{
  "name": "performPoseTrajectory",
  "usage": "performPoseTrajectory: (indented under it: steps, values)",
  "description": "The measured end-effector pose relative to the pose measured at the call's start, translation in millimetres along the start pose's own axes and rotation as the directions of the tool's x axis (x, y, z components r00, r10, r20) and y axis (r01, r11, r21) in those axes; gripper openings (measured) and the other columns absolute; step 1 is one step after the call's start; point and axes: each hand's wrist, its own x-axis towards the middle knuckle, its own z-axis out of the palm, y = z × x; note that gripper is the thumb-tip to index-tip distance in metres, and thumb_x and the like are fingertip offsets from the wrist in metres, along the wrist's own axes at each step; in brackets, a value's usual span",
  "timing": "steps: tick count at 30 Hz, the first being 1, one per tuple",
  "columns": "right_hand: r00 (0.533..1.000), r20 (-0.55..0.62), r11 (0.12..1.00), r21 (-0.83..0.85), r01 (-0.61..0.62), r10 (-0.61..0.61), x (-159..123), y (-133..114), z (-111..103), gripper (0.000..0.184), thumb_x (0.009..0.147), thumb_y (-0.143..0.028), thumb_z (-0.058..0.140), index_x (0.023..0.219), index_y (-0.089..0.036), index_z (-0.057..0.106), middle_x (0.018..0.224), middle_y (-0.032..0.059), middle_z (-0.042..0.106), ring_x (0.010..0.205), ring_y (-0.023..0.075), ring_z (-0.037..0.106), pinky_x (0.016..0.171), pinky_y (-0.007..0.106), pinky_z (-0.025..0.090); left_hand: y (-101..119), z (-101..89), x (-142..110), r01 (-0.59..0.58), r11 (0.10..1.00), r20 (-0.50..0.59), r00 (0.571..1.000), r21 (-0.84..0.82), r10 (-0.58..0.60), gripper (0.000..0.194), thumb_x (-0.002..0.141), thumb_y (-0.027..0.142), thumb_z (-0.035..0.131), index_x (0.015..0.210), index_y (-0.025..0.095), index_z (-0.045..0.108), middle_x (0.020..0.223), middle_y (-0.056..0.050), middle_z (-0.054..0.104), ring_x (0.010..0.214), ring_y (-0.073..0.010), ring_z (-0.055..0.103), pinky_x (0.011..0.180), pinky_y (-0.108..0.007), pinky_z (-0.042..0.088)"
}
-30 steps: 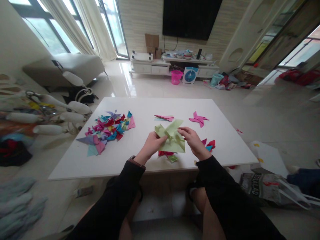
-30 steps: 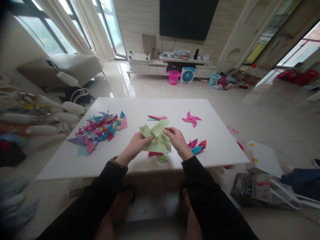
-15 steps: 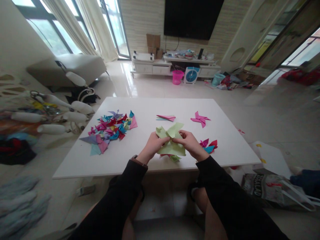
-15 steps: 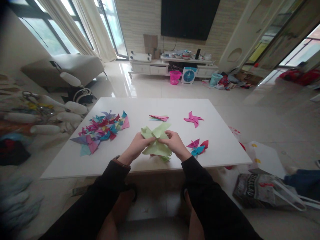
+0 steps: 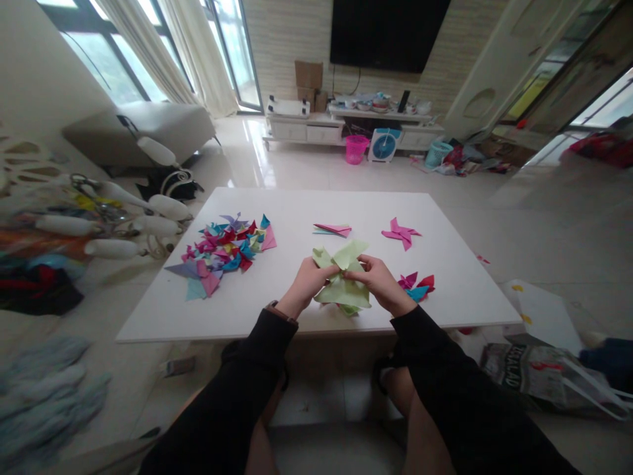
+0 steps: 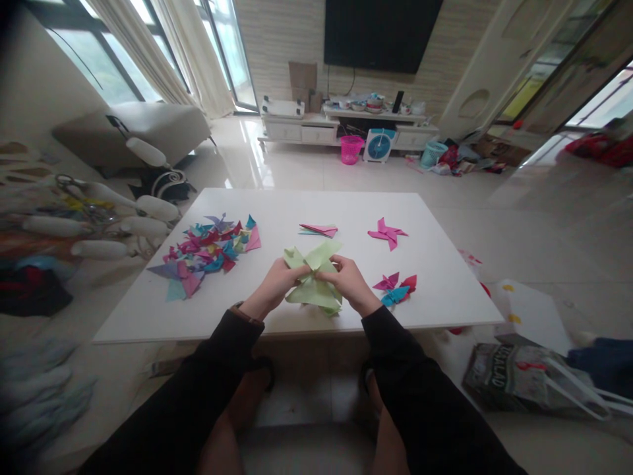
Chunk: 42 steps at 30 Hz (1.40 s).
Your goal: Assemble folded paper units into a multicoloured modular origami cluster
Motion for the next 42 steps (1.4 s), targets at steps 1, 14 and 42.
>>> performPoseTrajectory:
  steps: [1,14,42]
  values:
    - [1.0,0.004,1.0,0.012,-0.005,0.005,-0.3,-0.5,0.3,0.042,0.057,-0.028,0.086,0.097,-0.017,0.075,0.092,0.0055,0.078,0.083,0.0229,0.071,0.071,0.03,0.055,-0.3,0.0,0.0,0.001,1.0,0.0,1.0,0.0,-0.001,0.037,0.065,0.032,0.08,0.094,0.009,0.076,0.092,-0.011,0.076,0.072,-0.0169,0.065,0.061,-0.025,0.048]
    - [0.999,0.047,0.999,-0.044,0.03,-0.028,-0.1,1.4,0.1,0.035,0.06,-0.028,0.082,0.093,-0.018,0.073,0.092,0.0043,0.077,0.086,0.0225,0.07,0.078,0.032,0.054,-3.4,0.5,2.2,-0.047,0.997,0.005,0.999,-0.062,0.048,0.035,0.062,0.025,0.078,0.093,0.008,0.077,0.098,-0.014,0.078,0.082,-0.0225,0.071,0.07,-0.03,0.054]
    - [0.997,0.056,0.995,-0.085,0.05,-0.046,-3.8,-2.7,0.7,0.035,0.067,-0.042,0.084,0.09,-0.018,0.076,0.089,0.0033,0.077,0.084,0.0224,0.069,0.075,0.03,0.052,-2.5,-1.0,1.5,-0.089,0.996,0.005,0.996,-0.014,0.089,0.033,0.062,0.026,0.082,0.091,0.009,0.078,0.094,-0.011,0.077,0.08,-0.0195,0.069,0.073,-0.028,0.053]
